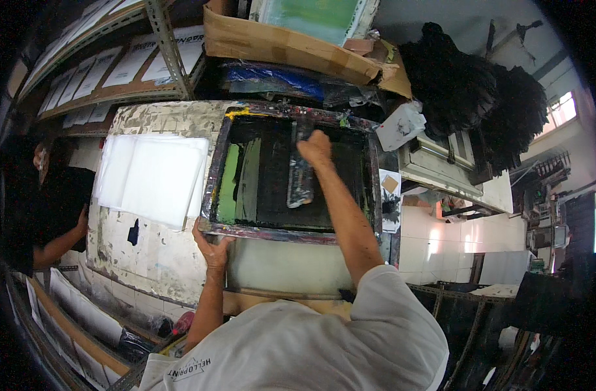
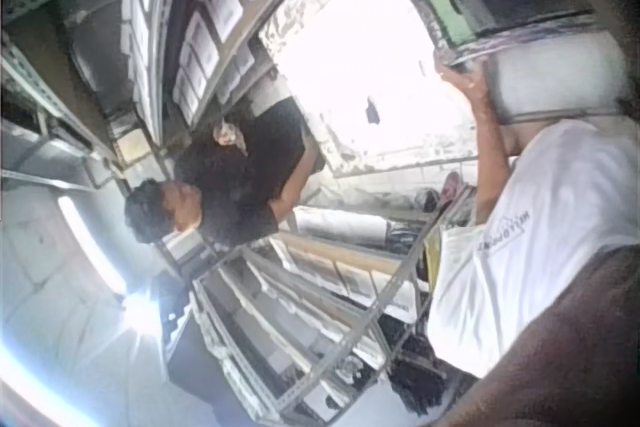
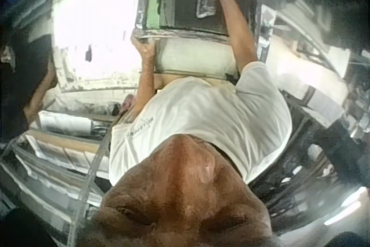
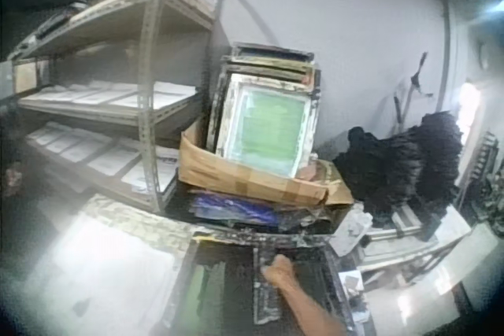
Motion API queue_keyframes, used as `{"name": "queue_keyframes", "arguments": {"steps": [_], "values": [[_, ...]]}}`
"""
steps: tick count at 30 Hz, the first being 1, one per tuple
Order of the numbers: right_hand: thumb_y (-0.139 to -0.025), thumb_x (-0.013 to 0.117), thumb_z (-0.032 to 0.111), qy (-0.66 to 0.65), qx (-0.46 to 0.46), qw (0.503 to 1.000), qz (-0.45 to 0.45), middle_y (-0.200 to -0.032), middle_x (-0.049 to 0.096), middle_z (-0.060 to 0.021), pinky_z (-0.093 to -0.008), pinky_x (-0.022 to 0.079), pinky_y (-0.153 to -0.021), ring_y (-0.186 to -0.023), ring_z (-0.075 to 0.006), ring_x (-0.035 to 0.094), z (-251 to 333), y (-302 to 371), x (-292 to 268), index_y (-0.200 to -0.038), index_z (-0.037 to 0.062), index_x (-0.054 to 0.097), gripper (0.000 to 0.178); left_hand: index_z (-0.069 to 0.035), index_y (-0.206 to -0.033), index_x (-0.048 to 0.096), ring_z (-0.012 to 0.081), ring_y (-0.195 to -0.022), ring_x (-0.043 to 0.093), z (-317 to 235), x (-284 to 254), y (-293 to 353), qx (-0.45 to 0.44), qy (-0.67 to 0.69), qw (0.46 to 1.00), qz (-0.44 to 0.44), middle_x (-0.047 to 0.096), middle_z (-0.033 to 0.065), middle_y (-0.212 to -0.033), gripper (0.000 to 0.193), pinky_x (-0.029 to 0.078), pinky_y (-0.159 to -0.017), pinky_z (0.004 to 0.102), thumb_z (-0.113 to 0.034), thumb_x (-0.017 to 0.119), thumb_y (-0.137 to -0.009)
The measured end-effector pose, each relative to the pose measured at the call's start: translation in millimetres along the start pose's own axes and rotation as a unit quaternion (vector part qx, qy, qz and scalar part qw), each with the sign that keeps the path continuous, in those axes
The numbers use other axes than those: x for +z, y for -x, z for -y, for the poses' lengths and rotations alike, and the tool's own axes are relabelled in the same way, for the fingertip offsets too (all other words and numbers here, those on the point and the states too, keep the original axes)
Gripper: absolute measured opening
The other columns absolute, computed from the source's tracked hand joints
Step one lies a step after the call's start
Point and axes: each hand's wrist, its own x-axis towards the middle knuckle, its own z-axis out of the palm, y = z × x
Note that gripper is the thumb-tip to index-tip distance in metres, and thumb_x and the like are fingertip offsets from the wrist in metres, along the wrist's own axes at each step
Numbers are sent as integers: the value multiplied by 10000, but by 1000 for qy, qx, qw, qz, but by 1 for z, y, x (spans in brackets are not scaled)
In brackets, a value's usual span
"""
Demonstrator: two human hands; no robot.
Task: The person performs screen printing by placing sheets into the machine, applying ink with a squeegee, and lifting the frame to reveal the printed design.
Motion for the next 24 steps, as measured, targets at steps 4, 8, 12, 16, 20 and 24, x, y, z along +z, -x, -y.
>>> {"name": "queue_keyframes", "arguments": {"steps": [4,8,12,16,20,24], "values": [[-697,734,219,-8,15,998,-57,-1044,693,-281,-448,523,-910,-1042,-423,665,-68,-7,-56,-1010,-47,692,413,-6,-1433,351,323,-1207,453,-16,3,-1,-19,29,999,7,413,167,-1306,1142,398,-1064,451,-236,963,-497],[-721,757,194,22,-43,998,-51,-1109,664,-321,-449,495,-915,-1082,-422,649,-71,-10,-80,-1158,-52,639,515,-8,-1449,330,326,-1232,430,-14,-1,-2,-18,-33,999,7,394,172,-1321,1151,391,-1077,454,-210,947,-499],[-749,772,226,85,-127,987,-41,-1143,664,-284,-454,473,-951,-1107,-426,626,-45,-22,-80,-1262,-8,587,594,-15,-1463,313,334,-1238,421,-4,1,-1,-10,-22,1000,8,389,179,-1328,1163,386,-1082,458,-235,937,-507],[-777,777,270,146,-222,964,-26,-1124,684,-204,-479,482,-924,-1092,-410,624,-4,-36,-63,-1286,110,586,567,-20,-1474,296,341,-1237,421,2,-1,-1,-19,-25,999,11,377,188,-1327,1187,373,-1093,461,-259,939,-505],[-837,708,150,133,-299,945,-18,-1187,673,-159,-483,470,-914,-1111,-380,617,-2,-66,-23,-1309,187,589,488,-21,-1487,273,332,-1241,418,0,2,3,-58,9,998,2,358,196,-1322,1225,352,-1108,453,-285,949,-501],[-865,679,131,181,-344,921,25,-1273,627,-173,-491,401,-1003,-1194,-341,567,-8,-90,-6,-1396,231,538,558,-10,-1497,249,316,-1247,418,2,0,3,-43,4,999,10,349,187,-1315,1245,346,-1110,441,-305,956,-515]]}}
